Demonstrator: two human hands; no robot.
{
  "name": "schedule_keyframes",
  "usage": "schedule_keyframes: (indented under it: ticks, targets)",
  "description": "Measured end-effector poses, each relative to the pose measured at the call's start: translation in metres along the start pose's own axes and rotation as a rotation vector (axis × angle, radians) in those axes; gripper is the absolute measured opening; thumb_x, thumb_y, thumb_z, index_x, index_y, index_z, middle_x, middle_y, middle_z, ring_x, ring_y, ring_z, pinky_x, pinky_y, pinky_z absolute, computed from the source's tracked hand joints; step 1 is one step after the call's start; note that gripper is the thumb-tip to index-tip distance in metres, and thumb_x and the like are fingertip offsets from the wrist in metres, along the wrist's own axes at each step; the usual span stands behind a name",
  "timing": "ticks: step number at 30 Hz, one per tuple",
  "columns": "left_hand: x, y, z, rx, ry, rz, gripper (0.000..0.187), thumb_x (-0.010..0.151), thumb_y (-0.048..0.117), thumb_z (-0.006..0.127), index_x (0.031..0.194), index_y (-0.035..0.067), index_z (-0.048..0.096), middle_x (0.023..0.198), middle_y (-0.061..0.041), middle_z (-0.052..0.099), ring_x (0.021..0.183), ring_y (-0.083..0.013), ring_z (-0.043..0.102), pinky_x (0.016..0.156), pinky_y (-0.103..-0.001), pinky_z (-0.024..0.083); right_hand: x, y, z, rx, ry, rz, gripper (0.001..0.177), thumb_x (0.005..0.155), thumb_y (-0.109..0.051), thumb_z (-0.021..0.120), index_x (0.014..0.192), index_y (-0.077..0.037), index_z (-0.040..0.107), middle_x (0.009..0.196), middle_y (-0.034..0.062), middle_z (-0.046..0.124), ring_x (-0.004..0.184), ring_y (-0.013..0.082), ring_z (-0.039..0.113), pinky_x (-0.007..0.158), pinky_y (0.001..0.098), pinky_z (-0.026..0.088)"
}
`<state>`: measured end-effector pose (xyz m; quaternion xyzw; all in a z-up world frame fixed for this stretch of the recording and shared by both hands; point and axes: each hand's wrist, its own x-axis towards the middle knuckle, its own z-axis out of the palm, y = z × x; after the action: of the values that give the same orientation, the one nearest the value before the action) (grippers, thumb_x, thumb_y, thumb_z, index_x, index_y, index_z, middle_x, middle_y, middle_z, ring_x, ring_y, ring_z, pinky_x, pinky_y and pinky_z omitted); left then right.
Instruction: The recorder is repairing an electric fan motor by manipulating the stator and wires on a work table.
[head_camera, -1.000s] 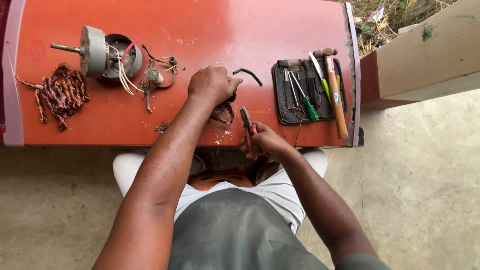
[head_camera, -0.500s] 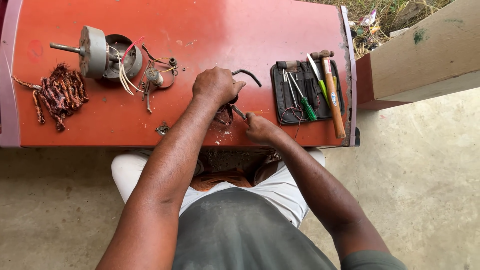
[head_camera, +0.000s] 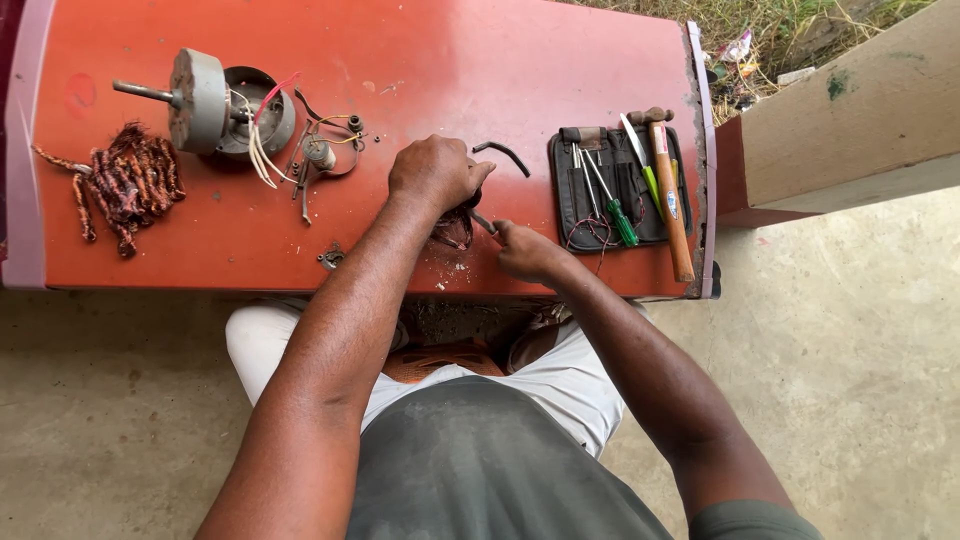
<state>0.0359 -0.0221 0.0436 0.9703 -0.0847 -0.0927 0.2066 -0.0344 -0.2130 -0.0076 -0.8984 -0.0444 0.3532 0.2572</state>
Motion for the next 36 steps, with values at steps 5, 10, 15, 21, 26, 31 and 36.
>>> schedule_keyframes:
  ticks: [5, 10, 15, 21, 26, 31, 36]
  targets:
    - [0.004, -0.001, 0.001, 0.006, -0.015, -0.018, 0.056, 0.088, 0.064, 0.068, 0.094, 0.008, 0.078, 0.090, -0.017, 0.075, 0.089, -0.0355, 0.074, 0.078, -0.051, 0.059, 0.001, 0.000, 0.006, -0.021, -0.005, -0.049, 0.056, 0.085, 0.000, 0.052, 0.141, 0.001, 0.051, 0.127, 0.0264, 0.066, 0.124, 0.0364, 0.063, 0.106, 0.0466, 0.048]
    - [0.004, -0.004, 0.004, 0.006, 0.010, -0.006, 0.058, 0.088, 0.065, 0.068, 0.094, 0.007, 0.077, 0.091, -0.017, 0.075, 0.089, -0.0356, 0.074, 0.077, -0.051, 0.059, -0.003, -0.005, 0.009, -0.016, -0.021, -0.015, 0.056, 0.084, 0.000, 0.055, 0.140, 0.000, 0.051, 0.128, 0.0253, 0.065, 0.124, 0.0355, 0.063, 0.107, 0.0461, 0.048]
    - [0.007, -0.002, 0.003, 0.018, -0.009, -0.008, 0.058, 0.088, 0.064, 0.068, 0.094, 0.007, 0.077, 0.091, -0.017, 0.075, 0.089, -0.0358, 0.074, 0.077, -0.051, 0.059, 0.003, 0.010, 0.014, 0.011, 0.039, -0.051, 0.059, 0.083, 0.001, 0.053, 0.142, 0.001, 0.050, 0.128, 0.0267, 0.065, 0.125, 0.0365, 0.062, 0.108, 0.0459, 0.047]
    - [0.005, -0.001, 0.001, 0.011, -0.013, -0.027, 0.059, 0.088, 0.067, 0.070, 0.091, 0.009, 0.078, 0.091, -0.017, 0.076, 0.090, -0.0357, 0.074, 0.080, -0.050, 0.058, -0.004, -0.001, 0.010, -0.116, 0.072, -0.053, 0.052, 0.084, -0.005, 0.054, 0.136, -0.001, 0.052, 0.124, 0.0270, 0.066, 0.121, 0.0395, 0.062, 0.105, 0.0482, 0.047]
    - [-0.007, 0.013, -0.028, -0.038, -0.163, -0.102, 0.054, 0.080, 0.068, 0.076, 0.086, 0.015, 0.081, 0.094, -0.015, 0.076, 0.091, -0.0326, 0.074, 0.080, -0.047, 0.058, -0.019, -0.022, 0.005, -0.225, 0.084, 0.021, 0.035, 0.090, -0.013, 0.052, 0.123, -0.003, 0.057, 0.120, 0.0238, 0.067, 0.118, 0.0383, 0.063, 0.102, 0.0500, 0.047]
    - [-0.010, 0.020, -0.037, 0.033, -0.366, -0.051, 0.047, 0.069, 0.054, 0.090, 0.092, 0.015, 0.079, 0.094, -0.016, 0.076, 0.088, -0.0302, 0.074, 0.080, -0.044, 0.059, -0.005, -0.005, 0.022, 0.054, 0.005, 0.054, 0.031, 0.092, -0.014, 0.051, 0.120, 0.000, 0.056, 0.110, 0.0241, 0.071, 0.111, 0.0362, 0.068, 0.098, 0.0467, 0.050]
    - [-0.011, 0.018, -0.018, -0.009, -0.221, -0.094, 0.018, 0.077, 0.025, 0.082, 0.094, 0.017, 0.082, 0.093, -0.014, 0.077, 0.085, -0.0307, 0.076, 0.076, -0.045, 0.060, -0.012, -0.015, 0.026, 0.219, 0.052, 0.082, 0.033, 0.085, -0.012, 0.061, 0.117, -0.001, 0.060, 0.100, 0.0222, 0.071, 0.100, 0.0342, 0.069, 0.091, 0.0450, 0.052]
